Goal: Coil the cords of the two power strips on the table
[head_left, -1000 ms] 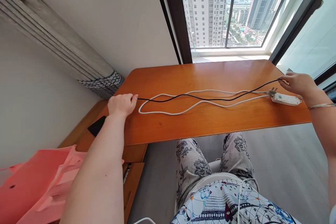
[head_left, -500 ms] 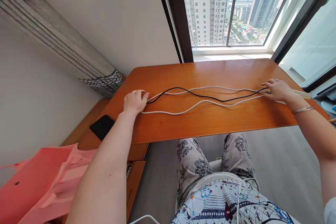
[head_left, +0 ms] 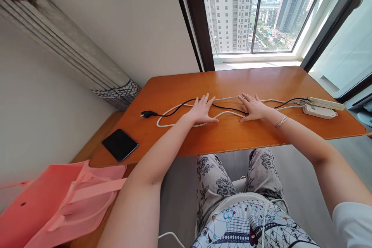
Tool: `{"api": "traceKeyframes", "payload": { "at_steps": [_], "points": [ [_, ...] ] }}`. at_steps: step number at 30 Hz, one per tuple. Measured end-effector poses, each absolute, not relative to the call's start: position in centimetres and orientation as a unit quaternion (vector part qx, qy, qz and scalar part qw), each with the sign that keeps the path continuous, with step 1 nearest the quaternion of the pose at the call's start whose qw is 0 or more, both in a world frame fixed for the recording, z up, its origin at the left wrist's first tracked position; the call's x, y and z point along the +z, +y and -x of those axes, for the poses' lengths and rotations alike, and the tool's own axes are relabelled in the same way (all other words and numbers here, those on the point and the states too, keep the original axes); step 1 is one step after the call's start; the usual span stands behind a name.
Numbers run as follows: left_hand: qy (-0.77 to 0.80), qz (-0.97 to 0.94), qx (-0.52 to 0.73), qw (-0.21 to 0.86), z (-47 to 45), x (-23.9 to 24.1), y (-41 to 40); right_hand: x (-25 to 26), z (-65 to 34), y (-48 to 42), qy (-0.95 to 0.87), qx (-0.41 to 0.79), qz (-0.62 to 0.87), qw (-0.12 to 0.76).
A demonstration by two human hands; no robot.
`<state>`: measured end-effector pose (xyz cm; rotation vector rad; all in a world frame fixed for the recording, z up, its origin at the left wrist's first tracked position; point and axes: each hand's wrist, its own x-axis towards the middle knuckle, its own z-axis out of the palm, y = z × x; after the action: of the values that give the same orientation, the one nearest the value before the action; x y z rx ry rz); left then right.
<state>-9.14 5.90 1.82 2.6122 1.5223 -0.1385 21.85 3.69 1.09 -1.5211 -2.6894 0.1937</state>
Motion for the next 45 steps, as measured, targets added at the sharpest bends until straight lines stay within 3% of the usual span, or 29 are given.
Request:
{"api": "traceKeyframes", "payload": {
  "at_steps": [11, 17, 20, 30, 38, 45],
  "points": [
    [0.548, -0.834, -0.061, 0.029, 8.7, 2.5, 6.5, 1.7, -18.7, 3.2, -0.837, 0.036, 0.542, -0.061],
    [0.555, -0.828, -0.055, 0.064, 9.5, 2.2, 6.2, 2.4, -17.7, 2.1, -0.811, 0.018, 0.582, -0.052],
    [0.56, -0.825, -0.049, 0.061, 10.9, 2.1, 6.4, 3.4, -18.2, 1.8, -0.802, 0.018, 0.597, 0.013],
    [0.587, -0.783, 0.076, 0.19, 14.4, 4.0, 7.0, 7.1, -21.3, 2.7, -0.715, 0.092, 0.565, 0.402],
    [0.498, -0.743, 0.082, 0.44, 13.8, 5.5, 5.0, 7.2, -23.6, 4.4, -0.653, 0.113, 0.526, 0.533],
    [0.372, -0.7, 0.069, 0.605, 13.7, 5.4, 3.6, 6.5, -26.4, 7.8, -0.648, 0.094, 0.494, 0.573]
  ]
}}
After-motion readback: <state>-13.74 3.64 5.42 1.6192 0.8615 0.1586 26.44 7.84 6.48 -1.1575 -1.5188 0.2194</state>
